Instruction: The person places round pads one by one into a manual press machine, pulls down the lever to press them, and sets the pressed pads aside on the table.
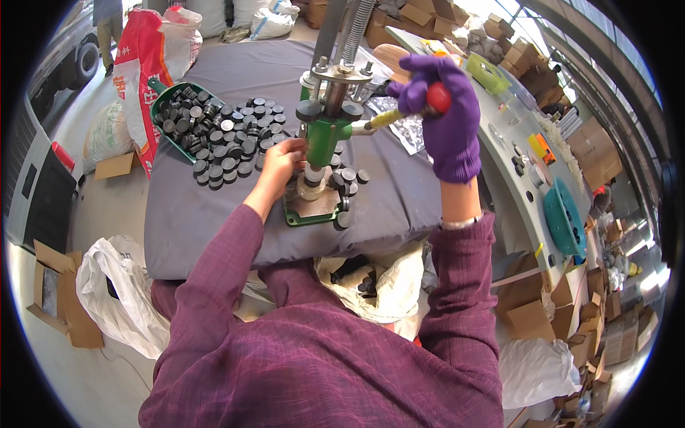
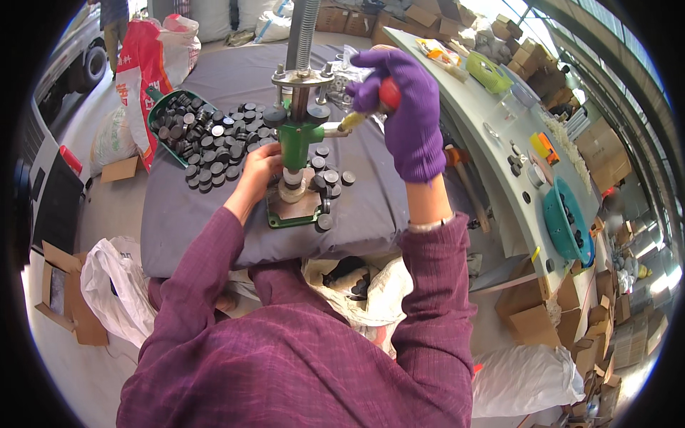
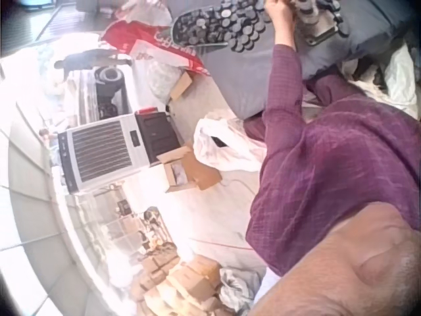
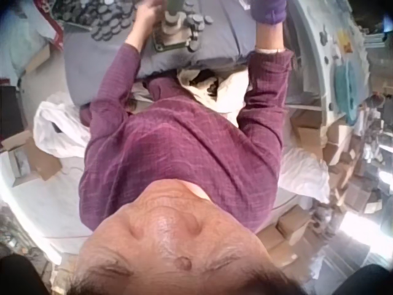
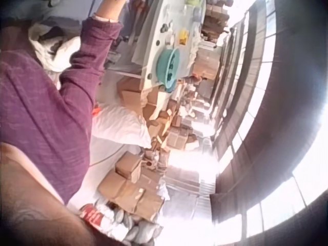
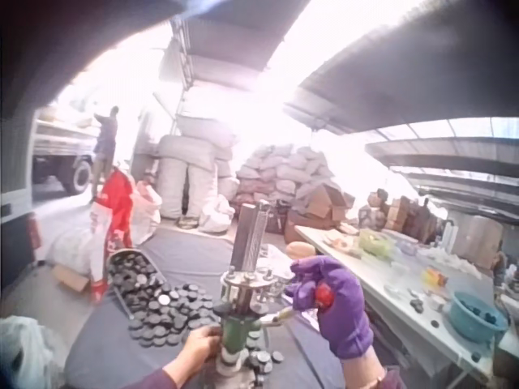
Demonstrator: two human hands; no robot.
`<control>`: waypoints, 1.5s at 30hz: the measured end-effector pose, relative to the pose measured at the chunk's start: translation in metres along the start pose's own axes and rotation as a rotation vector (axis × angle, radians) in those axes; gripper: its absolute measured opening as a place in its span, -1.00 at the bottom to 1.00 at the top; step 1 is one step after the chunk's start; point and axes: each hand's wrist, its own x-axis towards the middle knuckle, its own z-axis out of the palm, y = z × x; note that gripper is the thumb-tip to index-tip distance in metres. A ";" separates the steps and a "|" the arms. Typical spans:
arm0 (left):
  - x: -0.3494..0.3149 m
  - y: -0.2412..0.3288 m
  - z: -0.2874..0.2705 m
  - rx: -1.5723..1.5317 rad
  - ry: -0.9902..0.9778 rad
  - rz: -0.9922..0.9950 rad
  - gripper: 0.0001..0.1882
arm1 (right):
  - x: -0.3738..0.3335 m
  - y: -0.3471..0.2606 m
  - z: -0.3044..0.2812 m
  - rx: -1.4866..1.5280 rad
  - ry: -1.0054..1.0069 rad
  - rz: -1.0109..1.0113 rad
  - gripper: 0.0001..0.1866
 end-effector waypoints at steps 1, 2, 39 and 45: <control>-0.010 0.004 -0.005 0.010 0.083 0.072 -0.72 | 0.008 0.002 0.001 0.007 0.005 -0.002 -0.44; -0.021 0.005 -0.009 0.065 0.112 0.113 -0.68 | 0.015 0.002 0.001 0.009 0.036 0.048 -0.43; -0.097 -0.022 -0.044 0.956 0.328 0.515 -0.81 | -0.056 0.300 -0.038 -0.947 -0.708 -0.075 -0.87; -0.070 -0.036 -0.025 0.866 0.225 0.632 -0.82 | -0.083 0.266 -0.090 -1.039 -0.587 0.064 -0.74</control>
